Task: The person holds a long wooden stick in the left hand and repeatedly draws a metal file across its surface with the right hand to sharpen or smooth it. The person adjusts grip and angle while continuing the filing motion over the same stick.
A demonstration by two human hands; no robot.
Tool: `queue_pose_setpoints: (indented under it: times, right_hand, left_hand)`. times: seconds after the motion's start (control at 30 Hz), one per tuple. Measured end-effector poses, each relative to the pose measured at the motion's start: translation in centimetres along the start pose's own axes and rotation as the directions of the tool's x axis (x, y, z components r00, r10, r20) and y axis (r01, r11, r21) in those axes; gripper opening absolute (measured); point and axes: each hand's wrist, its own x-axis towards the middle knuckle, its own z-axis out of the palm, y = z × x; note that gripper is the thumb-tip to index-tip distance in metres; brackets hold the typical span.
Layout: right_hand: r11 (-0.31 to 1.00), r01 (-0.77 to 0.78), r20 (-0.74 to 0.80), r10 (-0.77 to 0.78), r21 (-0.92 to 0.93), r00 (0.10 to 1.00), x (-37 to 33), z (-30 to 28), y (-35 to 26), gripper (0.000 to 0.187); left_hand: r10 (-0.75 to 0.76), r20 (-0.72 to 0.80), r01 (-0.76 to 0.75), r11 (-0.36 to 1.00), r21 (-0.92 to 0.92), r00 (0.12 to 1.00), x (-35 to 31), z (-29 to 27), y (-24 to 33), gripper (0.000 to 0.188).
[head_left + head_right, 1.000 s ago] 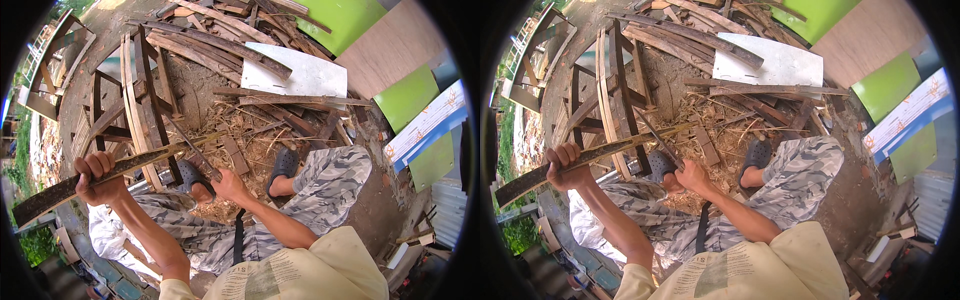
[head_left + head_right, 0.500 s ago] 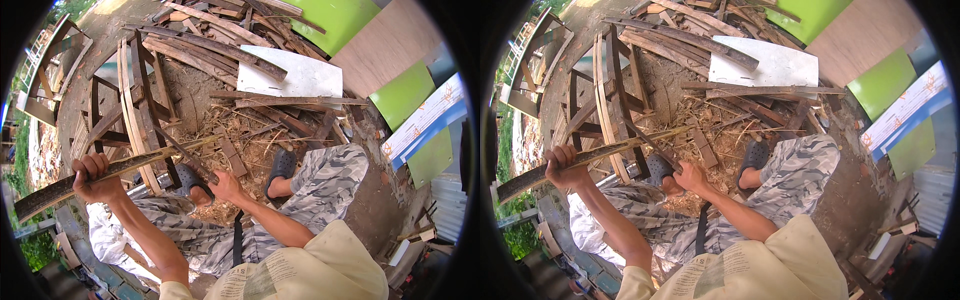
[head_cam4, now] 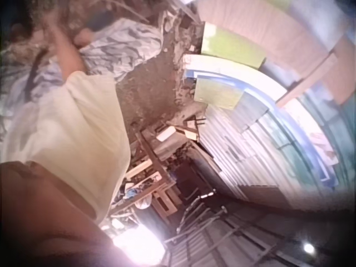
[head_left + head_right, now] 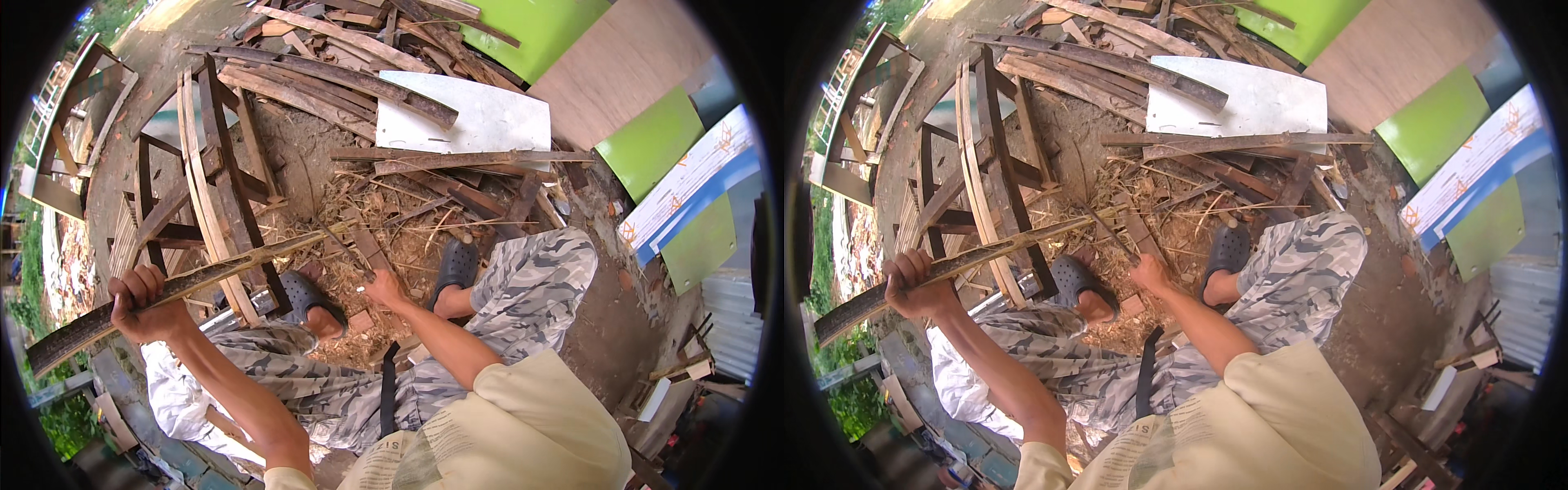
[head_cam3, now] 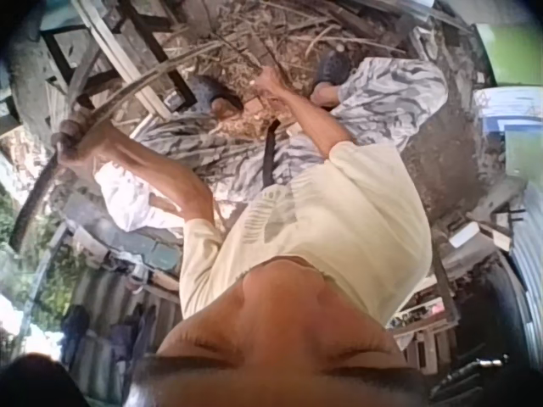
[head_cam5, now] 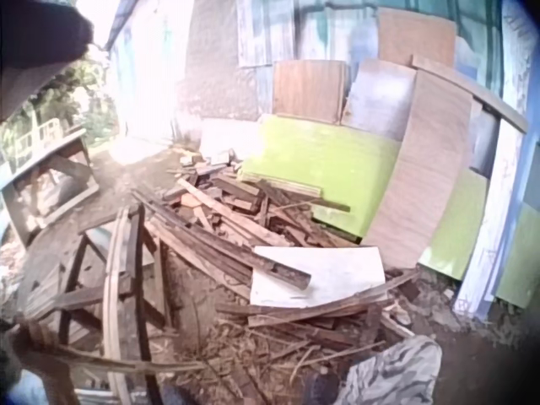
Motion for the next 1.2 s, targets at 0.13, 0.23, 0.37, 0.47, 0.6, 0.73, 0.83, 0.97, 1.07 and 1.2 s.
queue_pose_setpoints:
  times: [0.13,0.23,0.37,0.47,0.6,0.73,0.83,0.97,1.07,1.2]
  right_hand:
    - [0.984,-0.158,0.109,0.166,-0.081,0.98,1.0,-1.9,-2.0,0.028]
    - [0.997,0.02,0.111,-0.011,-0.077,0.994,-0.4,-2.6,-1.7,0.03]
    - [0.969,-0.238,0.151,0.245,-0.062,0.958,1.8,-2.7,0.5,0.032]
    - [0.991,-0.069,0.069,0.077,-0.119,0.995,0.7,-2.8,-0.3,0.032]
    - [0.974,-0.167,0.077,0.181,-0.154,0.981,2.4,-2.8,1.0,0.035]
    - [0.994,0.007,0.103,0.004,-0.11,0.995,2.3,-2.4,0.4,0.036]
    - [0.966,-0.219,0.039,0.226,-0.137,0.973,3.3,-2.1,1.1,0.034]
    - [0.981,-0.099,0.118,0.119,-0.168,0.986,3.0,-3.5,-0.3,0.033]
    - [0.958,-0.239,0.108,0.257,-0.162,0.96,3.4,-3.9,1.8,0.03]
    - [0.97,-0.147,0.096,0.168,-0.193,0.981,2.9,-3.3,0.9,0.03]
  left_hand:
    - [0.052,-0.094,-0.044,0.996,0.084,0.994,0.1,-1.5,0.4,0.031]
    - [0.055,-0.109,-0.042,0.992,0.119,0.993,0.1,-1.0,0.4,0.031]
    - [0.047,-0.085,-0.041,0.997,0.065,0.995,0.5,-1.3,-0.1,0.031]
    - [0.046,-0.095,-0.042,0.998,0.047,0.994,0.6,-3.1,0.4,0.031]
    - [0.032,-0.061,-0.029,0.998,0.048,0.998,0.3,-2.7,0.3,0.031]
    - [0.033,-0.059,-0.032,0.999,0.014,0.998,0.3,-3.1,0.7,0.03]
    - [0.014,-0.061,-0.012,0.999,0.038,0.998,0.8,-2.3,0.2,0.03]
    - [0.037,-0.1,-0.032,0.998,0.051,0.994,0.5,-2.9,0.6,0.029]
    - [0.008,-0.082,-0.004,0.999,0.046,0.997,0.9,-1.9,0.0,0.029]
    - [0.027,-0.097,-0.021,0.998,0.067,0.995,0.4,-2.1,0.2,0.029]
